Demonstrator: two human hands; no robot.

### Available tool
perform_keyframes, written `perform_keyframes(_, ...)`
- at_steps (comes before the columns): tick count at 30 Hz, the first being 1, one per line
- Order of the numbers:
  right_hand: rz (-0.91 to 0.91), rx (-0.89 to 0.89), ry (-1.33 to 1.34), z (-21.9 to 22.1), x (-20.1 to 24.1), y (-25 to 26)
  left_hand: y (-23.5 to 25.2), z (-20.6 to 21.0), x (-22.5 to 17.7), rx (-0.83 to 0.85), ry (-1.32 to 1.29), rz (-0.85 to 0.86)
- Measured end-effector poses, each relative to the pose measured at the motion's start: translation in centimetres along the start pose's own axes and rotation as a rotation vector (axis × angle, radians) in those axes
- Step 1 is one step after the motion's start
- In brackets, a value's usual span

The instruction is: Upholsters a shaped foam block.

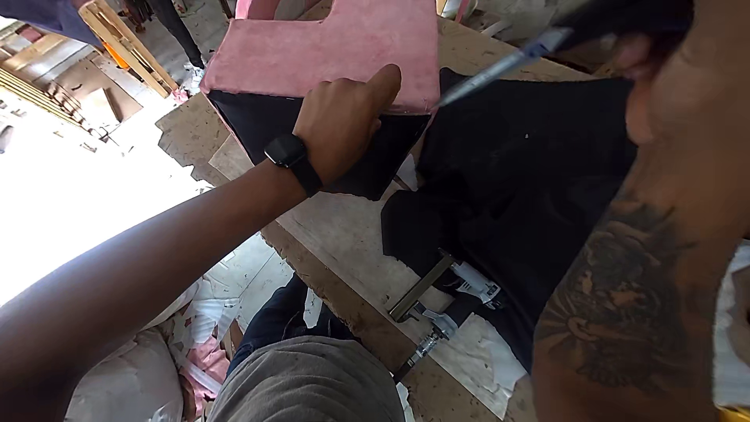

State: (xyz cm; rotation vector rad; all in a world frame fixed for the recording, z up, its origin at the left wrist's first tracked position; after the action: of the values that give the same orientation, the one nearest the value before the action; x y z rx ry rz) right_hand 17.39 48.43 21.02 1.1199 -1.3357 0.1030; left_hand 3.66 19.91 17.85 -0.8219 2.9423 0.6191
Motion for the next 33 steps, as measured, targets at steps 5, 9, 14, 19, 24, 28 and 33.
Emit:
perform_keyframes(5, 0.598, -0.082, -0.128, 0.1, -11.2, -11.4, 0.2, 0.0, 0.2, -0.094, -0.082, 0.100)
perform_keyframes(9, 0.881, 0.161, -0.297, 2.7, -18.2, -16.4, 0.6, 0.4, -0.1, -0.016, -0.026, 0.163)
perform_keyframes(14, 0.190, 0.021, -0.585, 4.2, -6.9, -12.1, 1.1, 0.5, -1.0, 0.037, 0.079, 0.129)
perform_keyframes(19, -0.408, 0.160, -0.398, 10.4, -1.5, -8.7, 2.1, 1.1, -0.5, -0.074, -0.084, 0.194)
perform_keyframes(24, -0.449, 0.133, -0.385, 10.9, -3.3, -7.4, 1.8, 2.0, 1.1, -0.147, -0.195, 0.315)
perform_keyframes(28, -0.613, 0.041, -0.313, 11.4, -3.9, -7.8, 2.0, 2.3, 1.9, -0.246, -0.242, 0.454)
perform_keyframes(33, -0.589, 0.056, -0.313, 11.7, -4.3, -7.6, 2.6, 2.6, 2.8, -0.274, -0.365, 0.574)
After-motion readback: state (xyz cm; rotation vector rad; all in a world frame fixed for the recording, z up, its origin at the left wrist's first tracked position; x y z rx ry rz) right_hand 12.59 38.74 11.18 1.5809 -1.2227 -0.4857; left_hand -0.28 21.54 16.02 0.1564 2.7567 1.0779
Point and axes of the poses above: each hand's wrist, its own y-axis towards the middle knuckle, its own z-axis out of the palm, x = y × z, the point moved 2 cm from there along y, towards the middle knuckle, and after that the axes turned 5 degrees about -x, right-handed, at the moved point
